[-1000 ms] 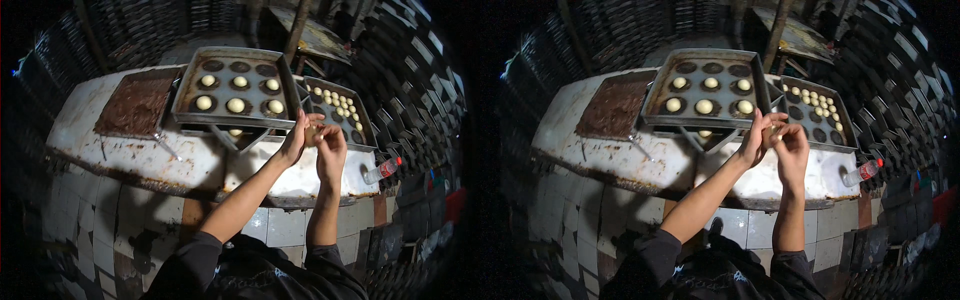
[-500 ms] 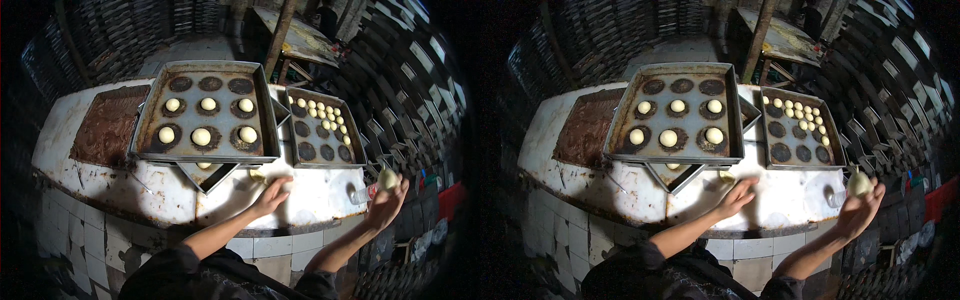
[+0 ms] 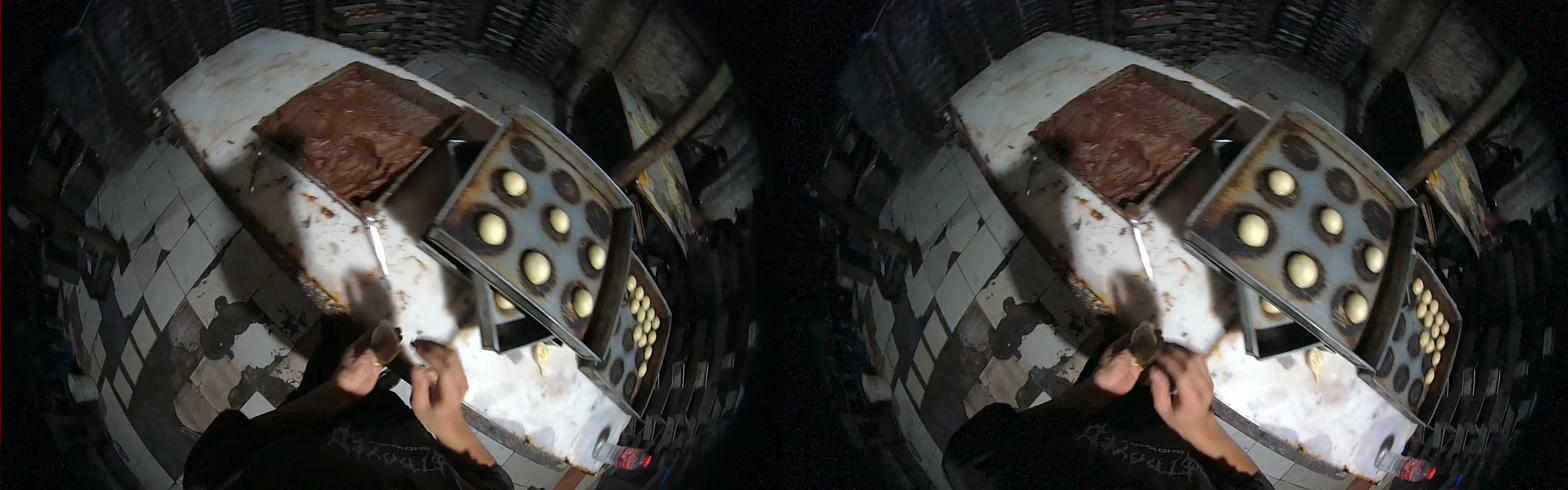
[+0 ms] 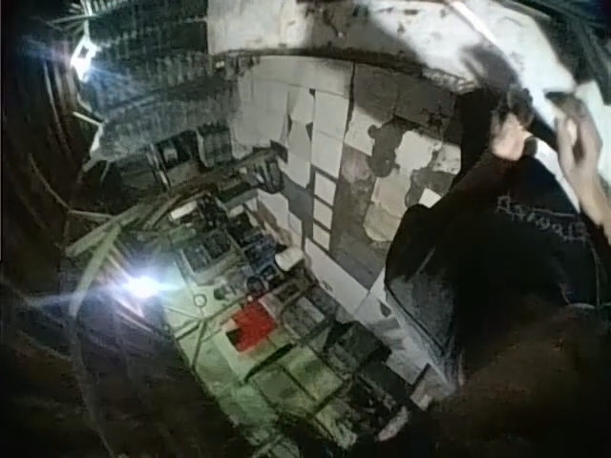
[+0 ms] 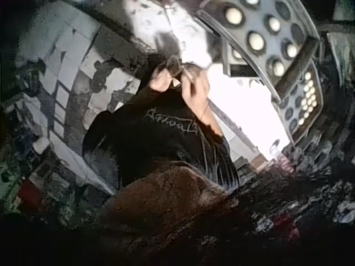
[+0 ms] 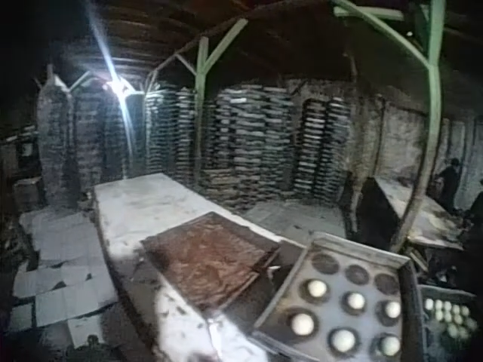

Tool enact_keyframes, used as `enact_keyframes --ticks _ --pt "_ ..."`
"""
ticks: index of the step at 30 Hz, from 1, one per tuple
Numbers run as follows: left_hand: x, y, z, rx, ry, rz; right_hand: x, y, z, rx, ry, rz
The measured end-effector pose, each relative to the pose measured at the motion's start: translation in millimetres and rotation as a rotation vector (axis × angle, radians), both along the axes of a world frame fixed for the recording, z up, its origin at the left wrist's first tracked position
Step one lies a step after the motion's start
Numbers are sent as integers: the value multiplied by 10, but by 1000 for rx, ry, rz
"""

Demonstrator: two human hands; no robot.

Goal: Preparing chocolate-filled dough balls and placing them onto metal baking trays in a commercial bakery setting.

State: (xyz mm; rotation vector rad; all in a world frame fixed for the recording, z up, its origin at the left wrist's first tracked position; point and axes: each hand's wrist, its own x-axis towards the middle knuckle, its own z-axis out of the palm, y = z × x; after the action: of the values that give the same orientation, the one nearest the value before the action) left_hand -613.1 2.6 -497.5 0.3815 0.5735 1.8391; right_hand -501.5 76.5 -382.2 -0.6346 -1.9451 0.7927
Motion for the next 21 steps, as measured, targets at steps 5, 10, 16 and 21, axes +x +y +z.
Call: enact_keyframes --ticks 5,10,16,21 --pt "-632 157 20 -397 -61 77 -1374 789 -819 -435 100 -333" --pt "-1742 201 -236 -360 448 125 -1687 875 -1319 -321 -203 -422" --pt "-1816 626 366 -274 291 -37 -2430 916 -378 8 -375 -394" --pt "-2278 740 367 -278 125 -26 -2762 1794 -302 140 -1456 -184"
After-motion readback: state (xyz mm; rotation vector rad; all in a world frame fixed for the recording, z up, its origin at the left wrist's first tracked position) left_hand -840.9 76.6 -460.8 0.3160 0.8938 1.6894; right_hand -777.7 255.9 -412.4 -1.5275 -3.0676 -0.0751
